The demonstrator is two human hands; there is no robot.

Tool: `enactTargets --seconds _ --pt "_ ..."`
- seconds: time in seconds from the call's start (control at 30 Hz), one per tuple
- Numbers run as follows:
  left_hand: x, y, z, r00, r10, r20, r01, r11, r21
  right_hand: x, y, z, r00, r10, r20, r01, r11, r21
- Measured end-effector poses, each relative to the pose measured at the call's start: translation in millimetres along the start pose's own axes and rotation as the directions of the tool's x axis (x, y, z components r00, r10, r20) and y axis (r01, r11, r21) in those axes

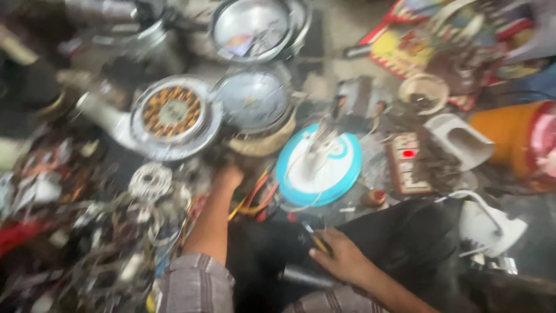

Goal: The person is repairing an electric motor component, likely a fan motor, in a cluttered workshop. They use a screwdriver to adjust internal parts and a hammer to tap the motor housing while seated on the floor.

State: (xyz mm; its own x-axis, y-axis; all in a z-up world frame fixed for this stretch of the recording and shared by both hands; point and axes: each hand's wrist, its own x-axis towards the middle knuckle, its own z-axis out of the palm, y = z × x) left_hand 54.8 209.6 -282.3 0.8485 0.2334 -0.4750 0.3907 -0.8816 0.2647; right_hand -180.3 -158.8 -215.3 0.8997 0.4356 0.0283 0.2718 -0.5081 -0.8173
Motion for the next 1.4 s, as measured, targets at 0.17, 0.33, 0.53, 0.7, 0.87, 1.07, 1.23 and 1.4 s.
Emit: enactTargets --seconds 0.17,0.33,0.53,0.7,0.87,1.07,1.23,1.4 --pt "27.3 -31.4 34.6 0.995 -0.005 -0.097 0.015 0.995 0.098 26.6 -35.0 -114.4 0.833 0.307 -0.459 -0.370 0.928 -0.050" --pt "-28.1 20.3 -13.3 0.954 0.294 0.062 -0.299 0.948 0.106 89.7 -77.2 -251.0 0.825 0.149 -0.546 -0.193 0.981 -0.024" --pt "-222.9 158.6 -152.8 0.551 0.772 -0.316 -0.829 0.549 -0.103 177.1 -149.8 -294.8 0.995 0.093 -0.045 -0.102 0.953 -0.286" --pt "-241.4 239.6 -213.5 0.176 0.898 -0.403 -0.916 0.299 0.266 199.4 -158.7 -272.3 0.998 0.061 -0.008 -0.057 0.884 -0.463" --pt "-219.3 269.2 -215.6 0.295 0.929 -0.221 -0.918 0.340 0.205 191.2 -152.2 -276.8 0.998 0.001 -0.065 -0.028 0.906 -0.421" --pt "-216.7 267.5 -213.3 0.287 0.934 -0.212 -0.923 0.329 0.200 184.7 -146.7 -276.9 0.995 -0.055 -0.087 0.005 0.873 -0.488" --pt "-211.7 262.4 -216.5 0.355 0.922 -0.152 -0.889 0.383 0.250 173.7 -157.0 -273.4 0.992 -0.032 -0.119 -0.034 0.853 -0.521" --pt "-208.0 260.3 -207.1 0.250 0.946 -0.208 -0.929 0.295 0.224 154.3 -157.8 -289.9 0.987 0.123 -0.103 -0.157 0.872 -0.464"
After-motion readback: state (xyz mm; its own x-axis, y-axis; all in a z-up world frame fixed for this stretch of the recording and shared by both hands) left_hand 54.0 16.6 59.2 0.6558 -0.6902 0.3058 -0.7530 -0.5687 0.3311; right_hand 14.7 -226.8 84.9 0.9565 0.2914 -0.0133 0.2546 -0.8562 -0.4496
